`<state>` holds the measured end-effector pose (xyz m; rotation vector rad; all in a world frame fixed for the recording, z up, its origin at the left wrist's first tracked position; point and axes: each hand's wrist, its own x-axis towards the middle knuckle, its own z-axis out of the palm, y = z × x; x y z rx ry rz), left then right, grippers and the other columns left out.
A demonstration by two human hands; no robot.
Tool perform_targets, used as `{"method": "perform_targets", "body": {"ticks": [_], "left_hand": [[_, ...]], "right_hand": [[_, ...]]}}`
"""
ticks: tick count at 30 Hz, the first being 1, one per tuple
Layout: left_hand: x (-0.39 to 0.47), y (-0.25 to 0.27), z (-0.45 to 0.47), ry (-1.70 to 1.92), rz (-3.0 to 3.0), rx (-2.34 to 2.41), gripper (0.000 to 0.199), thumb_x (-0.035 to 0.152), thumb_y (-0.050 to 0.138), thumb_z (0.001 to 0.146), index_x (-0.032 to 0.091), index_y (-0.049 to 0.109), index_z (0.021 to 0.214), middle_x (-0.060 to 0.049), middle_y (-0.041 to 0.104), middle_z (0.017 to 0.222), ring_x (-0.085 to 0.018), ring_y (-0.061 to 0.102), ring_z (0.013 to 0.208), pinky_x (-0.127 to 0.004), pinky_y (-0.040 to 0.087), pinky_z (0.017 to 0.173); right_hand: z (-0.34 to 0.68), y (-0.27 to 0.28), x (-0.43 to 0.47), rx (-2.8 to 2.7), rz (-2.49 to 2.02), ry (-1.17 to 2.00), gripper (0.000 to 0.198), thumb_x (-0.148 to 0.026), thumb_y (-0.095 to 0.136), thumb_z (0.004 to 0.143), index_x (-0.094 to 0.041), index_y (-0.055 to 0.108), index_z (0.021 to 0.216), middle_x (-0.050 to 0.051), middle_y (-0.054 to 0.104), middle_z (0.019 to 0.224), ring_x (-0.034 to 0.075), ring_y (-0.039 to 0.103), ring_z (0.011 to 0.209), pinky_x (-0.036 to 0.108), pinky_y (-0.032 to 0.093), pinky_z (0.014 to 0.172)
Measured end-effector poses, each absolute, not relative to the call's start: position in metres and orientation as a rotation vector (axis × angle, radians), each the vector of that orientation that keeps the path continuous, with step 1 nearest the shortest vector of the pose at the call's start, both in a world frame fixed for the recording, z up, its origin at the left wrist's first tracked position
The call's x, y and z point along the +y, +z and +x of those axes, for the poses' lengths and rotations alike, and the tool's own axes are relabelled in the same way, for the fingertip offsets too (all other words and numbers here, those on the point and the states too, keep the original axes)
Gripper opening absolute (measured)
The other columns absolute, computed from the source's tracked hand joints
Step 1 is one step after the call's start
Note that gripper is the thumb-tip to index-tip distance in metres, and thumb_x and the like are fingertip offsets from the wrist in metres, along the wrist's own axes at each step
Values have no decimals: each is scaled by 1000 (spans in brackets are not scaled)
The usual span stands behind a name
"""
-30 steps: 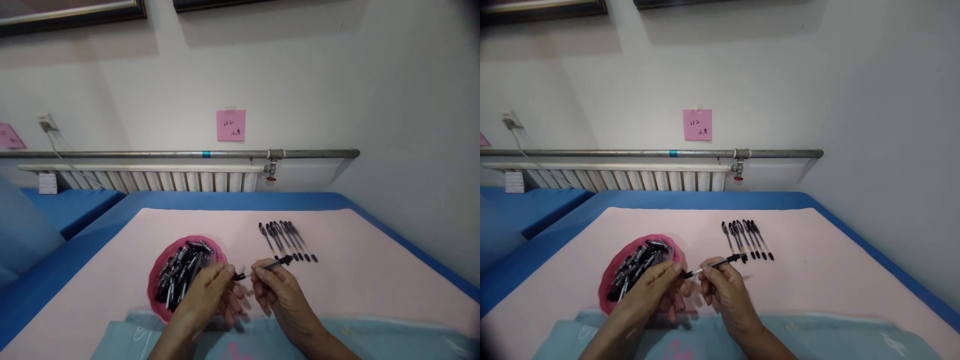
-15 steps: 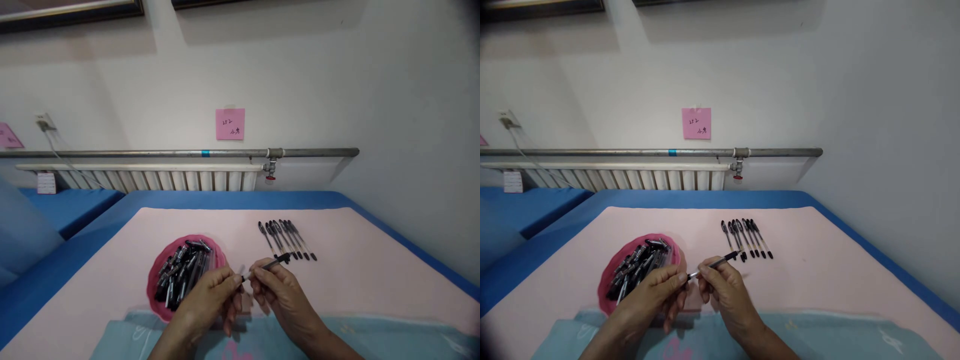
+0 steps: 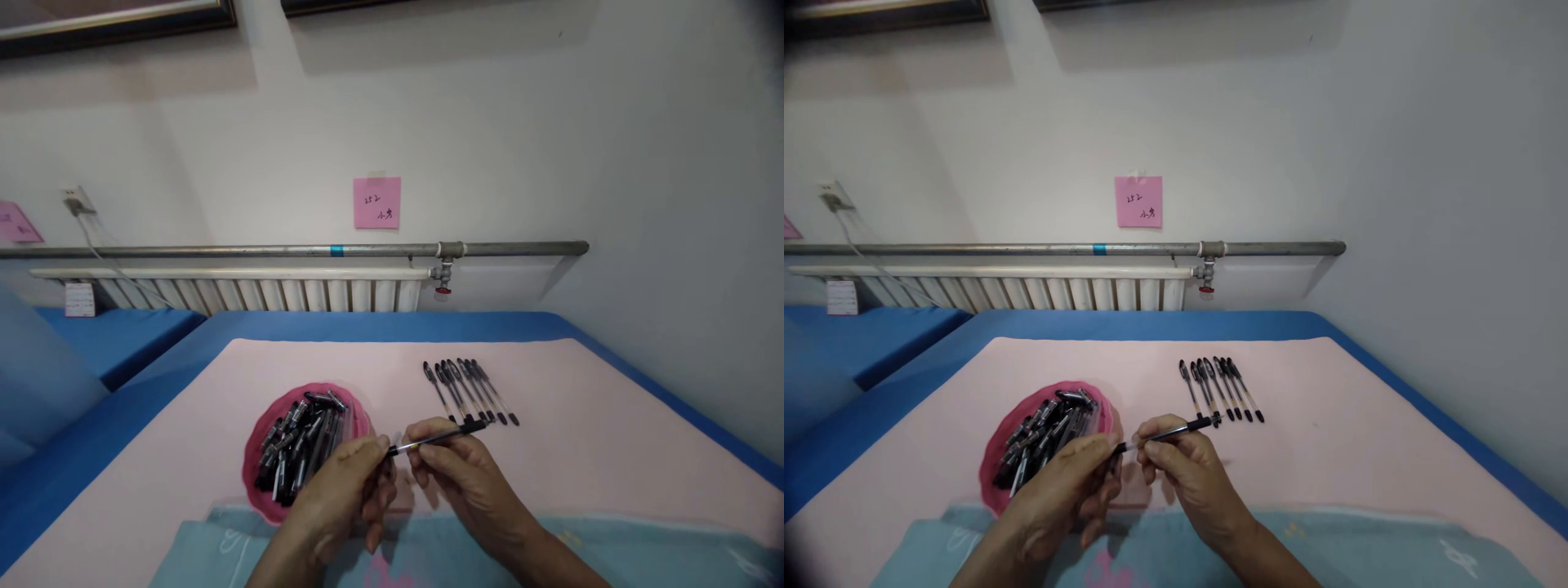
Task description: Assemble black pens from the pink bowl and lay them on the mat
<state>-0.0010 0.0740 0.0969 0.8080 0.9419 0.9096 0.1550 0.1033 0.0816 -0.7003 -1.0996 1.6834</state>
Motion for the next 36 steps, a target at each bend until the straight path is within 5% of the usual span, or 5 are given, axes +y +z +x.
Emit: {"method": "perform_targets", "body": {"ticks": [10,15,23,29,36], "left_hand": [[76,95,3,993,859,937,35,39,73,61,15,51,73,5,50,53,-4,43,38,-18,43,37],[73,99,6,893,770,879,45,54,50,77,10,56,76,-5,60,64,-7,48,37,-18,41,31],[76,95,4,996,795,890,33,37,72,62,13,51,70,3,55,56,-5,47,37,-16,42,33],[75,96,7,879,736,864,47,56,52,75,9,56,76,-5,60,61,-8,50,37,-17,40,30],[77,93,9,1012,858,945,36,39,72,63,13,51,75,2,58,58,-6,50,38,-15,42,33]], "right_hand": [[148,82,102,-947,-951,1637,29,-42,70,67,-17,56,63,-5,52,45,6,41,37,18,29,36],[148,84,99,-969,-936,1611,28,-41,71,67,-16,57,67,-5,52,47,6,42,39,18,30,37],[146,82,97,-997,-920,1572,26,-38,71,68,-16,58,69,-5,53,51,7,44,42,19,31,37],[147,82,97,-971,-947,1567,26,-39,72,66,-17,59,71,-5,53,52,8,45,42,19,31,37],[146,81,100,-924,-952,1595,26,-38,71,67,-17,58,69,-4,54,51,7,43,40,19,29,36]]}}
